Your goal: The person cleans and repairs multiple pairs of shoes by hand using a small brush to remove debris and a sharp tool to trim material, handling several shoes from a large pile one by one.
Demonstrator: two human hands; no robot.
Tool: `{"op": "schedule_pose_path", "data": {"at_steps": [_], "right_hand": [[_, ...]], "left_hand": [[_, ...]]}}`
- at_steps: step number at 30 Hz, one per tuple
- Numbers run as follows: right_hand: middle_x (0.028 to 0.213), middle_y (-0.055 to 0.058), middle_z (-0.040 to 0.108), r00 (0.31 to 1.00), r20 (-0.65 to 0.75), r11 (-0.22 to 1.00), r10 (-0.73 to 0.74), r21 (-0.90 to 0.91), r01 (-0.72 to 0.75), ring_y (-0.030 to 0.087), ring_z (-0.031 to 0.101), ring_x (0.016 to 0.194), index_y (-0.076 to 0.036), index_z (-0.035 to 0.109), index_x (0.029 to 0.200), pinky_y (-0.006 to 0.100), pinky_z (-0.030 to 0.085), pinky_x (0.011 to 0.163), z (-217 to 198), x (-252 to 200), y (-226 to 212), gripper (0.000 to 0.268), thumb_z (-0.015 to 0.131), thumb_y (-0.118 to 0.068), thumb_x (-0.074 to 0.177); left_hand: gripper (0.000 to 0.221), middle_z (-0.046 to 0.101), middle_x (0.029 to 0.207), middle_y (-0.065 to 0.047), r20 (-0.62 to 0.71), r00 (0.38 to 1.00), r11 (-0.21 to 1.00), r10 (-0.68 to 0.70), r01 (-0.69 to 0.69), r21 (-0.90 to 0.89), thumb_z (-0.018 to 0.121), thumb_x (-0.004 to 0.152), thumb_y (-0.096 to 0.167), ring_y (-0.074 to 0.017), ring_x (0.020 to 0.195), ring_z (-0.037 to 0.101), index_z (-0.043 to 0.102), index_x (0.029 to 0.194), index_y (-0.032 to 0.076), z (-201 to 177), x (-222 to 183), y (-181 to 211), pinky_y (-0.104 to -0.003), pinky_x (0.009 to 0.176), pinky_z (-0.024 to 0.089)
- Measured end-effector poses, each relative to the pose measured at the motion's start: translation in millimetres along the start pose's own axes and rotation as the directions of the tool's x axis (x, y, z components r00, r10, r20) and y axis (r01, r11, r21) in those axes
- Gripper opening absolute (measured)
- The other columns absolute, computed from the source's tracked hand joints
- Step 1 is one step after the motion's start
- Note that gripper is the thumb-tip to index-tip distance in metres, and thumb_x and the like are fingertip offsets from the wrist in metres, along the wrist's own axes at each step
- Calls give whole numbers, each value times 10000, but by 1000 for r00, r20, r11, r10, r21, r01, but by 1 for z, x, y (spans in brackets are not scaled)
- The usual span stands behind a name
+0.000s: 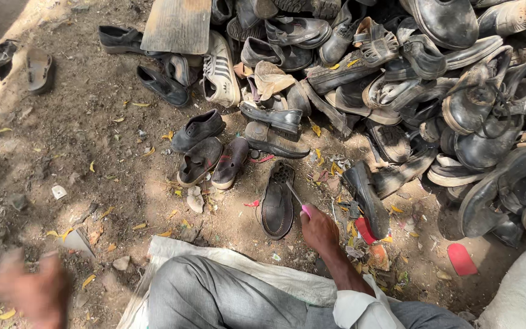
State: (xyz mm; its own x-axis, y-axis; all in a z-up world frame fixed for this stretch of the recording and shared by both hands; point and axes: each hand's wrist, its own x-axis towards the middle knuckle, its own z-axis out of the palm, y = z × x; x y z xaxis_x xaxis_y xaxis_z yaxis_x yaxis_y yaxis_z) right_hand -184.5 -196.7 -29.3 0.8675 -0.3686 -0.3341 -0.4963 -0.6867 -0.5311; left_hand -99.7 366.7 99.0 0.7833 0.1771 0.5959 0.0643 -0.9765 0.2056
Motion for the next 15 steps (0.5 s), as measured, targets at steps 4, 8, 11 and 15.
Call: {"op": "schedule_pose_path", "data": {"at_steps": [4,8,11,15], "right_hand": [[1009,186,737,998,-59,999,25,45,-23,355,732,932,-122,575,1375,482,575,807,9,1,10,377,483,-304,1057],[1104,173,736,990,-136,999,25,39,-20,374,714,991,-126,640,1325,496,551,846,8,3,24,362,527,-276,1015],[1145,156,709,962,-258,992,-93,56,111,352,698,1003,-116,661,1298,473,551,860,4,4,29,369,563,-301,994],[1111,122,701,978,-180,992,-102,59,114,296,703,961,-144,644,1347,433,570,860,11,9,21,385,548,-301,1009]], "left_hand": [[487,639,1325,-219,551,804,849,223,118,-516,755,863,307,-360,1264,593,671,1237,7,94,-94,195,-441,1084,450],[866,378,1493,-325,916,311,967,255,-66,-246,680,915,616,-415,1380,407,423,1390,-61,94,-130,372,-512,1126,385],[1091,160,1576,-362,873,390,956,293,-116,-269,772,844,559,-479,1476,200,176,1548,-24,93,-138,390,-572,1160,279],[910,256,1583,-347,914,265,951,309,-113,-289,777,813,409,-472,1478,291,334,1539,84,124,-123,370,-503,1227,307]]}}
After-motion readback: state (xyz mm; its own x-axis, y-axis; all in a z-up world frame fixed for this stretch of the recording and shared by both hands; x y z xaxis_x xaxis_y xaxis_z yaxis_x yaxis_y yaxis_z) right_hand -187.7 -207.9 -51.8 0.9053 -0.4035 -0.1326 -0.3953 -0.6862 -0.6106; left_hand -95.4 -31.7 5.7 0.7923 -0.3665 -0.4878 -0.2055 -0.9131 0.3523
